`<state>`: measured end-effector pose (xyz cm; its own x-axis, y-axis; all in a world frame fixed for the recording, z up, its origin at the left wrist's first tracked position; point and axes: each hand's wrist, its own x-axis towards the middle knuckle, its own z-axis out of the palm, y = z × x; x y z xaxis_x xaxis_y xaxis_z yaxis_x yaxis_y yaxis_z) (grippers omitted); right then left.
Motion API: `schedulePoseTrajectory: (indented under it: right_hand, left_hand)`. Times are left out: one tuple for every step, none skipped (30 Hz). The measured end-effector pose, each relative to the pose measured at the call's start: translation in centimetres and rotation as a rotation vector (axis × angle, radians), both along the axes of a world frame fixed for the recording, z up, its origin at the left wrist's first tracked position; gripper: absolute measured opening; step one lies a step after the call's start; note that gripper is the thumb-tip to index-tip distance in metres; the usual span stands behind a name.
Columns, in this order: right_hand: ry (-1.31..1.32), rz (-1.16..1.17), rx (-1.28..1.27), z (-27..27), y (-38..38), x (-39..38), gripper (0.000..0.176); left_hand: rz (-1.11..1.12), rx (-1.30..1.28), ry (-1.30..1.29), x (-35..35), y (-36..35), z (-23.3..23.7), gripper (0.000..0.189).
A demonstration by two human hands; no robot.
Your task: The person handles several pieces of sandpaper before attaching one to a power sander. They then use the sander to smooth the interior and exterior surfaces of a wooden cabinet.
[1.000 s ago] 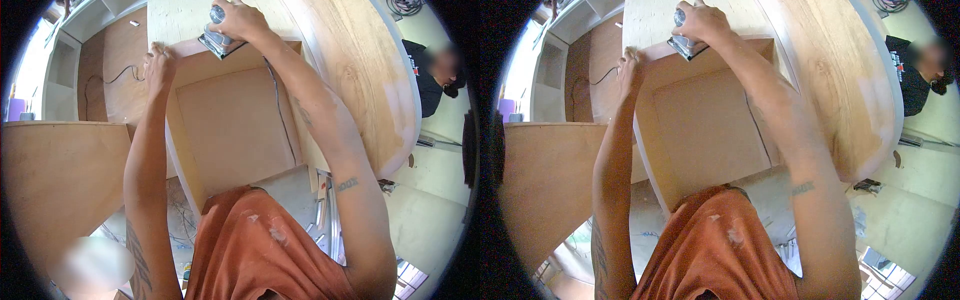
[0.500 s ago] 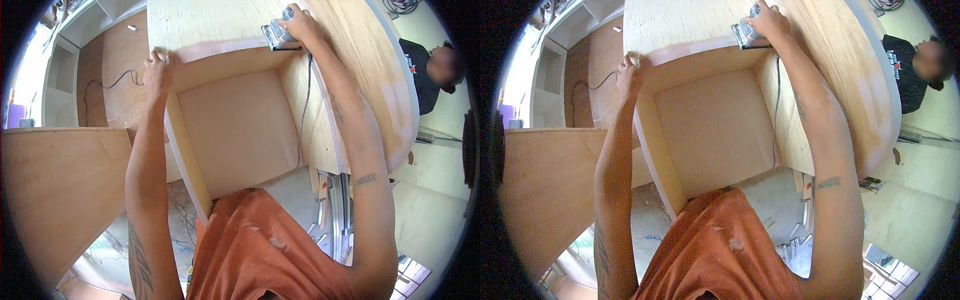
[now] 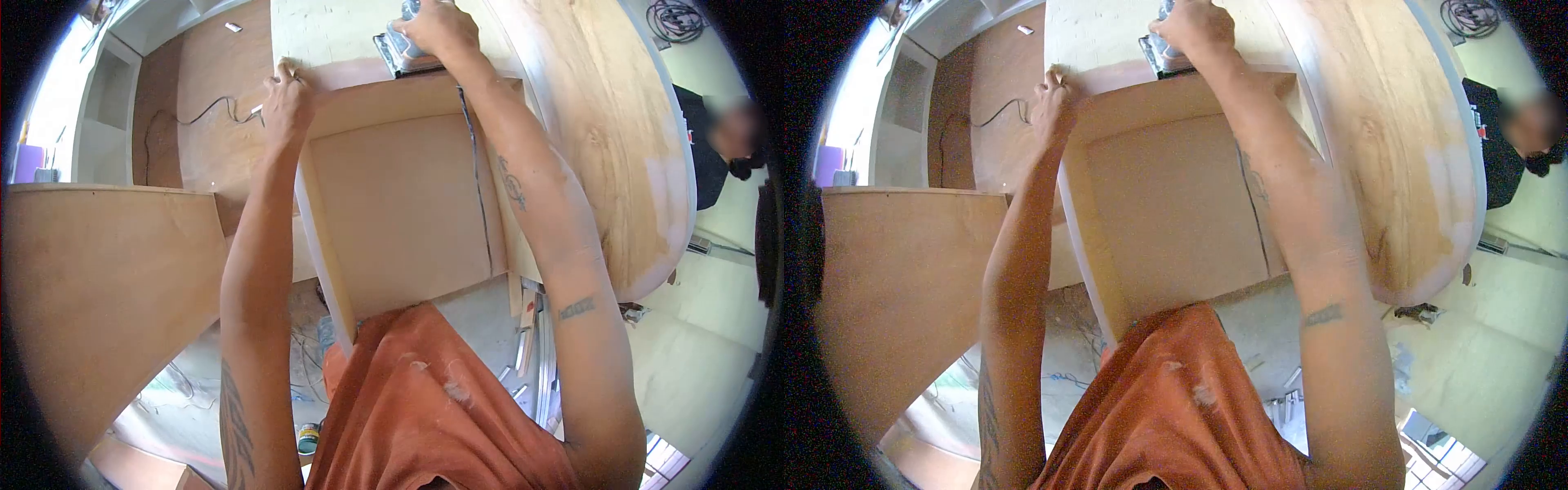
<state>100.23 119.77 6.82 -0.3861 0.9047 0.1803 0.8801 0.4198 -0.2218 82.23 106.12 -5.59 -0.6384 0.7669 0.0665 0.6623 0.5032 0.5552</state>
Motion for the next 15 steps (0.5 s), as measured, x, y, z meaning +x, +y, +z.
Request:
schedulePoseTrajectory:
  right_hand:
    - [0.021, 0.017, -0.008, 0.0, -0.4, -0.5, 0.057]
    - [0.019, 0.022, -0.006, 0.1, -0.8, -1.1, 0.057]
    - [0.037, 0.044, -0.011, 0.1, -1.1, -1.7, 0.055]
    - [0.055, 0.066, -0.017, 0.1, -1.5, -2.3, 0.054]
    - [0.048, 0.066, -0.013, 0.2, -1.8, -2.7, 0.051]
    - [0.049, 0.069, -0.016, 0.2, -2.1, -3.2, 0.051]
    - [0.061, 0.084, -0.024, 0.2, -2.3, -3.6, 0.051]
    - [0.072, 0.098, -0.033, 0.2, -2.5, -3.7, 0.05]
    - [0.06, 0.099, -0.029, 0.2, -2.7, -4.2, 0.05]
    - [0.058, 0.103, -0.031, 0.3, -2.8, -4.1, 0.05]
    - [0.034, 0.174, -0.042, 0.5, -2.9, -4.2, 0.051]
    - [0.013, 0.243, -0.054, 0.7, -3.1, -4.4, 0.052]
    - [0.019, 0.273, -0.102, 1.1, -3.3, -4.2, 0.057]
    - [0.027, 0.278, -0.103, 1.3, -3.5, -3.8, 0.057]
    - [0.019, 0.328, -0.094, 1.3, -3.6, -3.2, 0.059]
  left_hand:
    - [0.005, -0.001, -0.002, 0.1, 0.0, -0.1, 0.047]
    - [0.007, -0.009, 0.01, 0.2, 0.1, 0.1, 0.046]
    - [0.011, -0.017, 0.021, 0.0, 0.2, -0.1, 0.045]
    - [0.016, -0.017, 0.021, -0.1, 0.3, -0.3, 0.045]
    - [0.025, -0.022, 0.02, -0.1, 0.5, -0.4, 0.045]
    - [0.032, -0.028, 0.02, -0.1, 0.5, -0.3, 0.044]
    - [0.034, -0.03, 0.021, -0.3, 0.5, -0.2, 0.044]
    - [0.052, -0.016, -0.044, -0.4, 0.5, 0.1, 0.045]
    - [0.071, -0.002, -0.113, -0.5, 0.4, -0.1, 0.045]
    - [0.076, -0.003, -0.114, -0.5, 0.4, -0.2, 0.045]
    - [0.093, 0.047, -0.131, -0.6, 0.4, -0.3, 0.046]
    - [0.109, 0.095, -0.144, -1.0, 0.5, -0.8, 0.046]
    - [0.113, 0.093, -0.137, -1.4, 0.9, -1.7, 0.046]
    - [0.147, 0.141, -0.1, -1.6, 1.2, -2.7, 0.046]
    - [0.183, 0.187, -0.066, -2.0, 1.1, -3.3, 0.048]
